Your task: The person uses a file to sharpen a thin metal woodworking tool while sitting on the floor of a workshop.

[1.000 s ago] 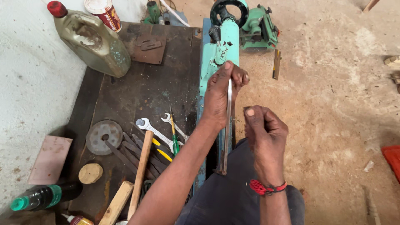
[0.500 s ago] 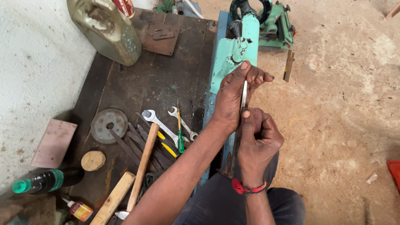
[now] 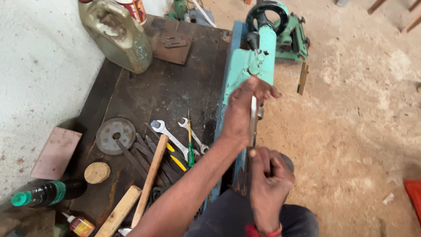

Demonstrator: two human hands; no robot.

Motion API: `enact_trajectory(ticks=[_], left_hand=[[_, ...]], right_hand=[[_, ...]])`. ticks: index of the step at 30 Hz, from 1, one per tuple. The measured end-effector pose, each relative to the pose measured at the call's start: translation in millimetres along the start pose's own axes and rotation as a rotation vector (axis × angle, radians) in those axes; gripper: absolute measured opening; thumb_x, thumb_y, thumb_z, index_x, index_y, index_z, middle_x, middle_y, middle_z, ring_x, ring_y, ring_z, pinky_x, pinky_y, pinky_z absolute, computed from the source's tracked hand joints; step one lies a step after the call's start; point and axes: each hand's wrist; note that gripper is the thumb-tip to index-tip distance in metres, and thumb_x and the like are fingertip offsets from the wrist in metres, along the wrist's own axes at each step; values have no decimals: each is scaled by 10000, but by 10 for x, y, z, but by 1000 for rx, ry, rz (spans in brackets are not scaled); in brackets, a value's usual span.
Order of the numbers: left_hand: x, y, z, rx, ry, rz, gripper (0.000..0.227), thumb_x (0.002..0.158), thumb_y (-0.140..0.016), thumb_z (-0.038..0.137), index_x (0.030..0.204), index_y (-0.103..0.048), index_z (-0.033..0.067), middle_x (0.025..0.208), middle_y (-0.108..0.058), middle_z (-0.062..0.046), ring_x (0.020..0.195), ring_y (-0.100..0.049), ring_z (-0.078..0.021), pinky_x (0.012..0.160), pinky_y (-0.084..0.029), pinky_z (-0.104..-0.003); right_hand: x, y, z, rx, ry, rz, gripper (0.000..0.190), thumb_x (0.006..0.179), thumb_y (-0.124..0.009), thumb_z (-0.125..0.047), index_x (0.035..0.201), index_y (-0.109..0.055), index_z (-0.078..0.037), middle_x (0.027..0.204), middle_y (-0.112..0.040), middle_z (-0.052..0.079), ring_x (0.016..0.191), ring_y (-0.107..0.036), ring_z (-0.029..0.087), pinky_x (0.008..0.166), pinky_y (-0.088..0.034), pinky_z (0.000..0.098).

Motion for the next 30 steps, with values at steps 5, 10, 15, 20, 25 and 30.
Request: enact_trajectory(ticks=[5,10,15,20,25,30], left_hand=[[27,-11,-128,-96,-62,-52,404,1077,-641,368,807,-537,85,838,-543,-55,923,-591,-236,976,-493,-459],[2,-48,-51,-148,-70,-53,388,1079,-631,352,810,-543,87,853,-549,-62,924,-589,-238,991,-486,-450],[-87,-61,-84,34,6,18,386,995,-610,414,812,-634,74,822,-647,-103,876,-639,-254,948,-507,-443],[-75,-35,19,-7,-80,3,403,1059,-639,401,811,-558,94,823,-538,-51,863,-542,-212,924,-487,-434],[-109,-97,-52,-35,-43,-16,406,1023,-624,405,781,-541,90,816,-548,-62,888,-580,-222,941,-469,-402],[-53,-87,14,-139,-66,-30,369,1092,-618,333,834,-527,86,810,-475,-21,866,-502,-190,946,-487,-421]], right_hand=[[279,-32,39,120,-29,-3,199,967,-718,-49,837,-593,34,712,-420,-6,695,-382,71,586,-358,265],[-62,12,-33,172,-90,13,133,954,-688,-33,839,-644,18,695,-451,-26,666,-393,64,582,-344,256],[168,-25,74,187,-67,-4,326,1003,-672,-50,765,-454,-3,718,-378,-32,696,-363,64,580,-310,266],[-61,-4,-99,270,-113,4,298,962,-680,-45,736,-490,-11,702,-386,-42,688,-362,54,583,-344,262],[159,-56,-3,107,-56,9,272,961,-675,-9,734,-527,7,667,-415,-23,646,-386,68,575,-348,258],[-27,33,-86,197,-29,6,275,968,-644,-1,749,-477,-3,704,-444,-29,704,-417,45,588,-394,231]])
Point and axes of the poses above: each hand's wrist, its own x-axis towards the middle knuckle, its own y-axis out of the back of the hand, z = x × y
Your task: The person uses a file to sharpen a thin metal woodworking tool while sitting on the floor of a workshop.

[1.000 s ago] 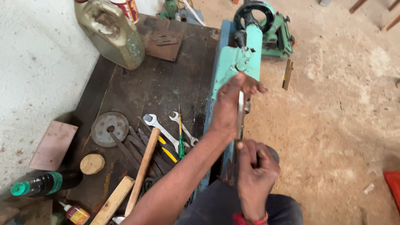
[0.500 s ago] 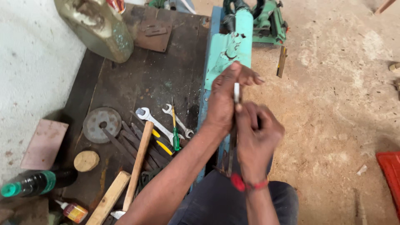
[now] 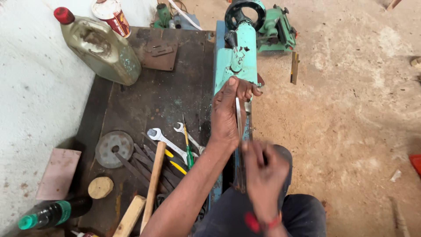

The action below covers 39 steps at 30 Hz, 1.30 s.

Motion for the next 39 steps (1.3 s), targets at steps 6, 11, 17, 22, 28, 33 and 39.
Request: enact_trajectory(ticks=[6,11,17,22,28,33,39], left_hand=[[-133,2,-57,137,30,24,383,1067,-593,380,804,-525,111,807,-500,-16,851,-505,-178,926,-495,-402],[-38,-19,46,160,-15,17,424,1081,-616,406,796,-528,104,793,-527,-35,868,-547,-208,933,-488,-409],[-22,-10,20,64,-16,51,389,1032,-641,371,785,-530,91,785,-524,-26,878,-566,-208,927,-477,-414],[-49,1,82,-77,3,11,384,1084,-656,328,801,-512,113,795,-517,-27,901,-556,-199,934,-462,-401],[-85,-47,55,71,22,40,384,1050,-640,345,783,-521,97,810,-555,-52,903,-582,-212,944,-469,-391],[-53,-20,110,-41,-1,33,374,1046,-666,358,818,-516,101,836,-534,-24,936,-559,-210,940,-446,-380],[-127,-40,133,174,52,170,384,978,-630,392,809,-576,51,814,-566,-61,893,-571,-221,888,-444,-384]], right_hand=[[202,-55,106,-19,-27,63,415,985,-720,-30,718,-405,6,680,-383,-17,681,-353,65,570,-324,257],[-81,42,3,16,-14,17,287,949,-692,-40,732,-506,-18,666,-414,-37,691,-412,29,586,-395,251],[251,-149,141,30,7,44,326,955,-716,-28,744,-473,24,669,-356,6,665,-328,77,550,-291,298],[-88,-15,-31,46,-60,31,333,942,-711,-50,699,-489,-5,622,-406,-1,617,-370,59,522,-332,286],[272,-186,78,-6,9,45,365,951,-728,-38,730,-441,4,647,-344,33,626,-327,79,542,-298,298],[52,-30,12,-66,18,27,416,920,-740,-58,678,-405,-10,610,-361,32,605,-348,73,518,-325,288],[270,-113,56,-34,63,50,239,932,-745,-52,787,-571,22,649,-397,18,633,-369,70,537,-336,283]])
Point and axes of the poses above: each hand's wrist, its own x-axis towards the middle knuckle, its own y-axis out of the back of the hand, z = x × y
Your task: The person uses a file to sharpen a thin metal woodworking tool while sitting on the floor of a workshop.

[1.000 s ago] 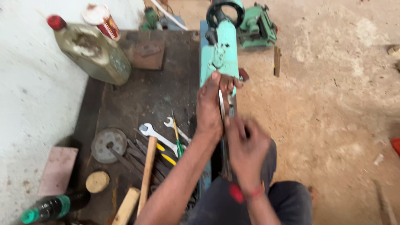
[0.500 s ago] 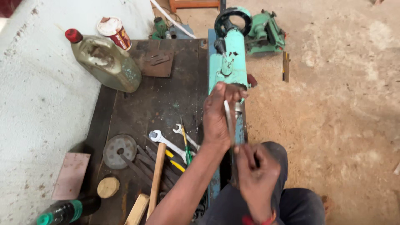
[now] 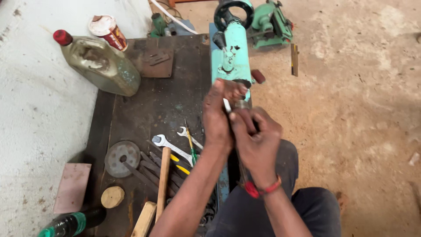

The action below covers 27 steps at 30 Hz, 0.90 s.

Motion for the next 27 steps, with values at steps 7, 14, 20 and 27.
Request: enact_trajectory(ticks=[7,14,20,27], left_hand=[[25,1,0,-132,-83,-153,402,1049,-627,359,797,-491,77,828,-506,-60,935,-545,-230,938,-457,-397],[50,3,4,-189,-30,-128,384,1037,-651,351,802,-482,98,829,-491,-35,914,-517,-215,931,-441,-391],[-13,33,-72,-179,-57,-174,395,1066,-643,358,818,-477,99,834,-488,-36,931,-516,-218,943,-430,-396],[-3,59,5,-120,-104,-171,401,1077,-594,354,808,-486,77,826,-510,-68,938,-544,-237,956,-439,-401]], right_hand=[[-119,59,-63,59,-63,-53,178,909,-711,-23,788,-594,32,661,-461,-19,641,-423,49,540,-368,269],[-147,53,-44,-44,-48,-37,414,926,-731,-26,686,-396,12,630,-303,19,611,-309,73,516,-277,292],[-87,-1,-21,-9,37,1,365,949,-725,-51,729,-437,-11,648,-327,21,614,-314,78,532,-293,288],[-242,85,-131,-56,-41,-33,302,903,-729,-41,709,-499,-9,615,-360,8,588,-367,73,504,-308,280]])
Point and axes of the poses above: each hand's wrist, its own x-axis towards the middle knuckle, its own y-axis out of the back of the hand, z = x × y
